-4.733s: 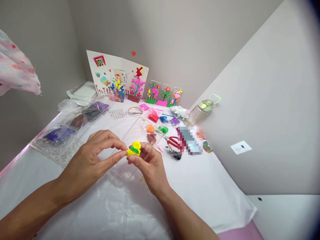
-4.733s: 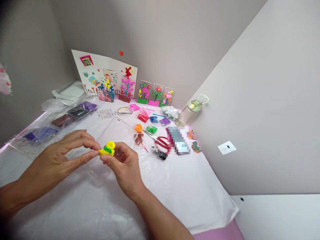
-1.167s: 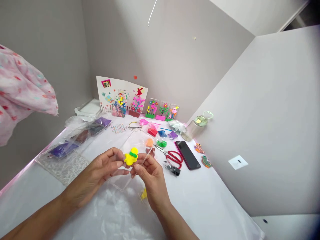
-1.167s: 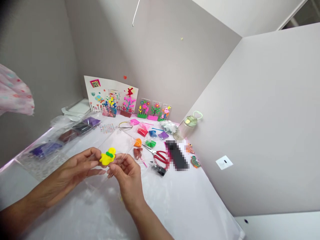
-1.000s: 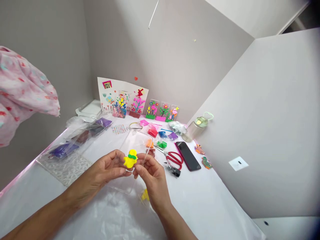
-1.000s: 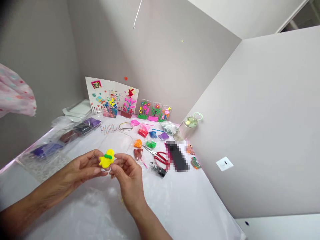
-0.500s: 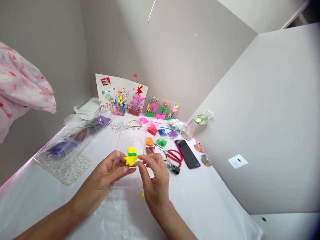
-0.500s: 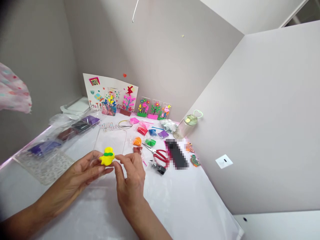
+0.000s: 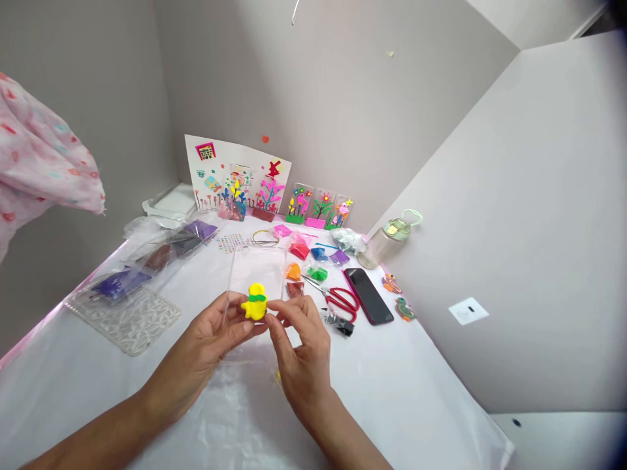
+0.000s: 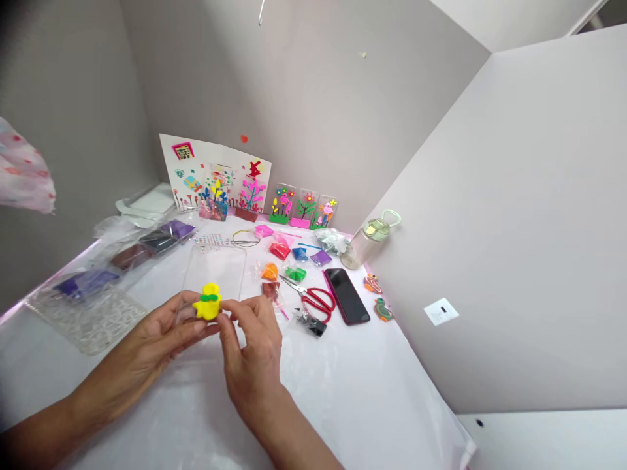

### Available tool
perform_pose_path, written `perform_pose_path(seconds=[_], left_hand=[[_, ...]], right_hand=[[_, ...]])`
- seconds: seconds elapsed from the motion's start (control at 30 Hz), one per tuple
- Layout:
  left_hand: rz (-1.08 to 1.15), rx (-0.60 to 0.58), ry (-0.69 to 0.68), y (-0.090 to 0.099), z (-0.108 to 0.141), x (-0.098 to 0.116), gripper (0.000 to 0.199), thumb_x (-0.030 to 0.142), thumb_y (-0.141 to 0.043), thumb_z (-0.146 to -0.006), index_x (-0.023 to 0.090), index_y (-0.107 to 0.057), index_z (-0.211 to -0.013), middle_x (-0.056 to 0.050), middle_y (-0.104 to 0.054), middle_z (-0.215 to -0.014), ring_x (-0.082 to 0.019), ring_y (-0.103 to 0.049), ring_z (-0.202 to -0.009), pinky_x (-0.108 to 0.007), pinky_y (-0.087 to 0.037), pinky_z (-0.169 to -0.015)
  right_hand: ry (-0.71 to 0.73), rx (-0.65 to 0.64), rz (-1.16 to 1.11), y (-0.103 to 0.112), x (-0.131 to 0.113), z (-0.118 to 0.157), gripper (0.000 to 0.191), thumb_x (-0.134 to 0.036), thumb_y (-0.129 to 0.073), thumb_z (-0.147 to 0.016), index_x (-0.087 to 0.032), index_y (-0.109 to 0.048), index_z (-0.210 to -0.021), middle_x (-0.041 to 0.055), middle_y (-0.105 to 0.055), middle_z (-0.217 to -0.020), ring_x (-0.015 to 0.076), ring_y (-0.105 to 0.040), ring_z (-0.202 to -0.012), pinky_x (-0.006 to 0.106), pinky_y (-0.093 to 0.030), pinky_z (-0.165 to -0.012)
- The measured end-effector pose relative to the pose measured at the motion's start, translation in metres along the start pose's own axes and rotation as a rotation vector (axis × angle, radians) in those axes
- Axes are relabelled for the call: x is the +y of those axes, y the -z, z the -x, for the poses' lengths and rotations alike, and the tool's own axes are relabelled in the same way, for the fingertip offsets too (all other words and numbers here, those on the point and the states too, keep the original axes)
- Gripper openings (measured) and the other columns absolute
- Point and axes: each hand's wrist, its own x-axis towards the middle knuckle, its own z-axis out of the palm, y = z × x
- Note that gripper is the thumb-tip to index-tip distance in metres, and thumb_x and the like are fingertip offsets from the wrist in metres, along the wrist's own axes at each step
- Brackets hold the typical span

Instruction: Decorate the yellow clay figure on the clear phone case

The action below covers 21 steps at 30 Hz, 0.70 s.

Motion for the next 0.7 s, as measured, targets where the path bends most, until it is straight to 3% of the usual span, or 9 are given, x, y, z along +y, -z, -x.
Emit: perform_pose_path(seconds=[0.2,0.33,0.43,0.6,0.7], left_hand=[[-0.026,0.013,0.012,-0.0013,0.0024,0.0021,0.021,0.033,-0.073,-0.092,0.028,-0.065,-0.110,0.001,-0.073,-0.115,-0.017,-0.065,-0.112,-0.028,-0.050,-0.102],[-0.078,0.024,-0.020,-0.0015,0.0028,0.0039,0.017,0.035,-0.075,-0.090,0.026,-0.067,-0.101,0.001,-0.074,-0.105,-0.016,-0.066,-0.098,-0.026,-0.052,-0.094],[-0.072,0.020,-0.030,-0.0009,0.0025,0.0040,0.017,0.036,-0.075,-0.089,0.026,-0.068,-0.100,0.001,-0.073,-0.104,-0.016,-0.066,-0.099,-0.027,-0.053,-0.095],[-0.052,0.025,-0.016,-0.0009,0.0031,0.0028,0.019,0.036,-0.075,-0.090,0.029,-0.067,-0.106,0.002,-0.073,-0.110,-0.017,-0.066,-0.110,-0.030,-0.049,-0.107],[-0.038,0.036,-0.018,-0.0022,0.0035,0.0032,0.017,0.036,-0.074,-0.091,0.030,-0.068,-0.105,0.003,-0.072,-0.110,-0.017,-0.066,-0.111,-0.031,-0.050,-0.108]], right_hand=[[0.079,0.012,0.098,0.0020,0.0004,0.0000,0.020,-0.011,-0.060,-0.097,-0.023,-0.071,-0.109,0.0051,-0.063,-0.087,0.0183,-0.060,-0.079,0.032,-0.052,-0.067],[0.146,-0.028,0.144,0.0025,0.0009,0.0027,0.023,-0.010,-0.059,-0.097,-0.023,-0.070,-0.112,0.0054,-0.062,-0.089,0.0187,-0.060,-0.081,0.034,-0.052,-0.071],[0.146,-0.023,0.123,0.0030,-0.0009,0.0024,0.023,-0.009,-0.060,-0.096,-0.023,-0.069,-0.112,0.0048,-0.061,-0.090,0.0183,-0.060,-0.082,0.033,-0.052,-0.073],[0.064,0.127,0.080,0.0052,-0.0055,-0.0045,0.018,-0.007,-0.063,-0.092,-0.023,-0.063,-0.099,0.0024,-0.063,-0.089,0.0188,-0.060,-0.086,0.035,-0.053,-0.081],[0.055,0.114,0.083,0.0045,-0.0056,-0.0049,0.016,-0.008,-0.064,-0.092,-0.023,-0.063,-0.097,0.0027,-0.062,-0.090,0.0190,-0.061,-0.086,0.035,-0.054,-0.080]])
